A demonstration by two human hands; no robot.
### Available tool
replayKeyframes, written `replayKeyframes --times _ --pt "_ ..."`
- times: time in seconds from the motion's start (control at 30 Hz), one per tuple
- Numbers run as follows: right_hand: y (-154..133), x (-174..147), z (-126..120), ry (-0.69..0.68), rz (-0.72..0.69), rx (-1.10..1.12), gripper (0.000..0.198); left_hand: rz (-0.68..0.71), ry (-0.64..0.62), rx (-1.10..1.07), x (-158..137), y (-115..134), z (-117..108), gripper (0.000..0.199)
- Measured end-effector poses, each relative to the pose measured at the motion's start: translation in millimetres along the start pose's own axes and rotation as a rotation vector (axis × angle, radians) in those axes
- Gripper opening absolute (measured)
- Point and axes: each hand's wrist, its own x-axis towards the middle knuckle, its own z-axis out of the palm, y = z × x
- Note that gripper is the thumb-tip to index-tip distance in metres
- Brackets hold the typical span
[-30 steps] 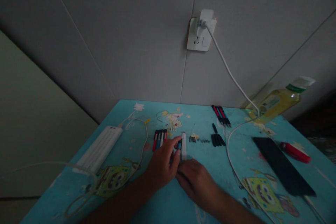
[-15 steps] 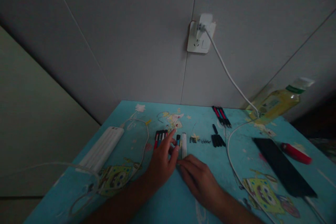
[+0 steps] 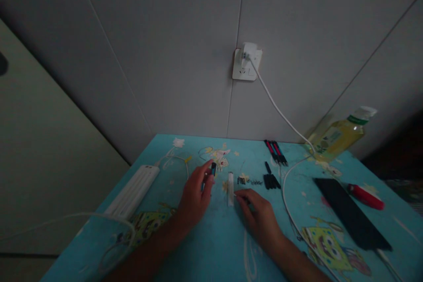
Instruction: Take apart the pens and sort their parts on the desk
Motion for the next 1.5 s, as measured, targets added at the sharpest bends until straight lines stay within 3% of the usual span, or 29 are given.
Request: replayKeyframes --times 0.2,0.37,0.47,0.67,0.9,1.13,1.5 --pt "4.0 3.1 -1.4 0.009 -0.044 0.000 0.029 -0.015 -0.042 0.184 18.3 -23.9 -24.6 0.043" --pt "7.8 2.3 -6.3 0.026 0.024 -0.007 0.025 -0.049 -0.126 0.292 12.0 -64.3 -29.8 0.040" --pt "8.9 10.4 -14.2 0.014 0.076 -0.023 0.025 -0.082 -0.158 0.342 6.2 -75.1 -29.4 0.042" --pt "17.0 74.0 -18.8 -0.135 0.049 -0.254 0.028 -0.149 -0.218 0.412 2.3 -71.8 -23.9 0.043" --pt "39.5 142.3 14.0 -0.237 0.026 -0.370 0.023 -0.143 -0.236 0.440 0.6 -72.8 -21.6 0.036" --pt "47.8 158.7 29.9 -0.309 0.016 -0.429 0.022 -0.162 -0.238 0.459 -0.4 -71.9 -24.2 0.034" --pt "43.0 160.2 31.9 -0.349 -0.015 -0.435 0.020 -0.163 -0.239 0.477 -1.5 -67.2 -28.0 0.031"
